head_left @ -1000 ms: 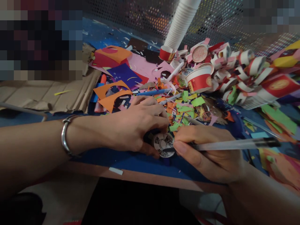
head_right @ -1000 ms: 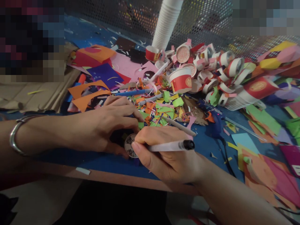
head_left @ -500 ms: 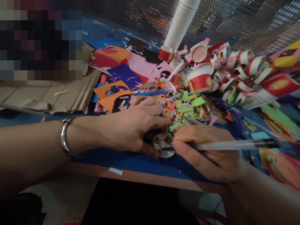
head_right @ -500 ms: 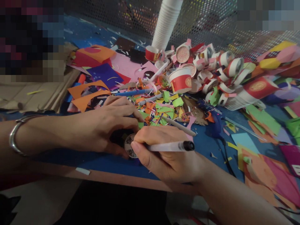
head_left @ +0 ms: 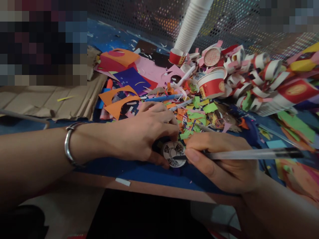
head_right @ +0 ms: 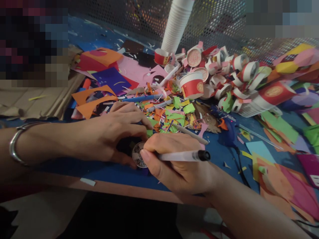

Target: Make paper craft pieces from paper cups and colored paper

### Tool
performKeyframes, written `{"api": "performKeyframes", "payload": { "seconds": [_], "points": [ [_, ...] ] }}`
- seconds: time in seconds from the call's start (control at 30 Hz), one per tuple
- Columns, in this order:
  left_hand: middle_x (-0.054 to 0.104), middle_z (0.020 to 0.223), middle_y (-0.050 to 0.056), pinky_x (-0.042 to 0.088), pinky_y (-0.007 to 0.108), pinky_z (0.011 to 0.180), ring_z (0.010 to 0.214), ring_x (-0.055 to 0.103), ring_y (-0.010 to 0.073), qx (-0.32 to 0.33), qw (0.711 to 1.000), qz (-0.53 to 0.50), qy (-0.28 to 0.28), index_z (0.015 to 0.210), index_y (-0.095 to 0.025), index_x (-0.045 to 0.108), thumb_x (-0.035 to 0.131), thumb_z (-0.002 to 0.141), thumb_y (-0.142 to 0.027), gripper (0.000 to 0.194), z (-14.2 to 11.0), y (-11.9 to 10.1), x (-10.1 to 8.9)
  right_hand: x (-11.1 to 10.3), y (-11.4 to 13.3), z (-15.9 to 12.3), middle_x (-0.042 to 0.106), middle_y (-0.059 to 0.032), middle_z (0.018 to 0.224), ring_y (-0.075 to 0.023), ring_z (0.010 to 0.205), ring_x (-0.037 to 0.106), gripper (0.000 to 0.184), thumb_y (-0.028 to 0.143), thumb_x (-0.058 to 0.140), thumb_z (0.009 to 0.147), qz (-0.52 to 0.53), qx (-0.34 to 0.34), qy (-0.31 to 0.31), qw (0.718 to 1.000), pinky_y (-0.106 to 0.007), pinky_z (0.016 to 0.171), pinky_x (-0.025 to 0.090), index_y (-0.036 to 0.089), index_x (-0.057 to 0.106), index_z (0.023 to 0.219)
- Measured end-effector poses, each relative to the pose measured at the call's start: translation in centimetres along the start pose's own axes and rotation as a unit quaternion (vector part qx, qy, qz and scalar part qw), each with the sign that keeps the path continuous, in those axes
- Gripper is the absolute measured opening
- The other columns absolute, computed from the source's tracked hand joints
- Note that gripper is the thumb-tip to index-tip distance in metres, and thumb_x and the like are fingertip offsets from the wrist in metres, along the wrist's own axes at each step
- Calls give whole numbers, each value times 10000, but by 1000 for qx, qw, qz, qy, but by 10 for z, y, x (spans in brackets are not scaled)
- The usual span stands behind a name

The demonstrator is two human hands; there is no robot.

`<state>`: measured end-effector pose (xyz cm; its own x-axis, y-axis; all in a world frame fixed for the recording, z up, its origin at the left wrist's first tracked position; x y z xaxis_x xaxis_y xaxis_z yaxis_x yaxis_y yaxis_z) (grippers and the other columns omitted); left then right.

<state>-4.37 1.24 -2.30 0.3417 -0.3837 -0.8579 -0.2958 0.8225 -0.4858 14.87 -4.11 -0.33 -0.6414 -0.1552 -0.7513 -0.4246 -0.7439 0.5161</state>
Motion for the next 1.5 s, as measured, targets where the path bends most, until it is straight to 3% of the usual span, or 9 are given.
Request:
{"api": "performKeyframes", "payload": {
  "seconds": [0.27,0.43,0.93,1.5],
  "points": [
    [644,1040,57,327,423,951,1051,516,284,-6,1000,-1,-1,945,-211,672,805,763,-500,366,0,1,1,2,-4,0,702,3,731,-126,624,659,73,177,576,955,-36,-2,-14,999,-270,592,492,216,596,895],
    [645,1127,80,293,456,982,1133,501,321,-21,1000,11,1,1016,-208,694,826,741,-488,414,0,0,2,2,-5,1,683,8,693,-122,598,643,93,173,576,954,-45,-8,-18,999,-268,578,487,212,593,871],
    [649,1051,54,295,442,979,1046,513,284,-1,1000,0,-14,994,-210,689,816,751,-501,400,-1,1,1,3,-7,0,675,11,695,-135,599,649,90,187,574,958,-46,-2,-15,999,-282,576,486,222,589,877],
    [657,1118,72,308,462,1026,1108,528,301,-2,1000,4,-9,1043,-229,688,802,772,-486,390,-1,0,1,2,-6,1,682,-1,700,-137,596,641,97,182,567,961,-48,-5,-22,999,-277,564,481,223,589,875]
  ]
}}
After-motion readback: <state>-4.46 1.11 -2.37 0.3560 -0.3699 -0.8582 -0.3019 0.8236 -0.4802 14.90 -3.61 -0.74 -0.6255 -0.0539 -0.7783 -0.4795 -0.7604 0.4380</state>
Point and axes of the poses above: each hand's wrist, its own z-axis towards the middle knuckle, its own x-axis out of the palm, y = z × x, the point moved 2 cm from there along z, towards the middle knuckle
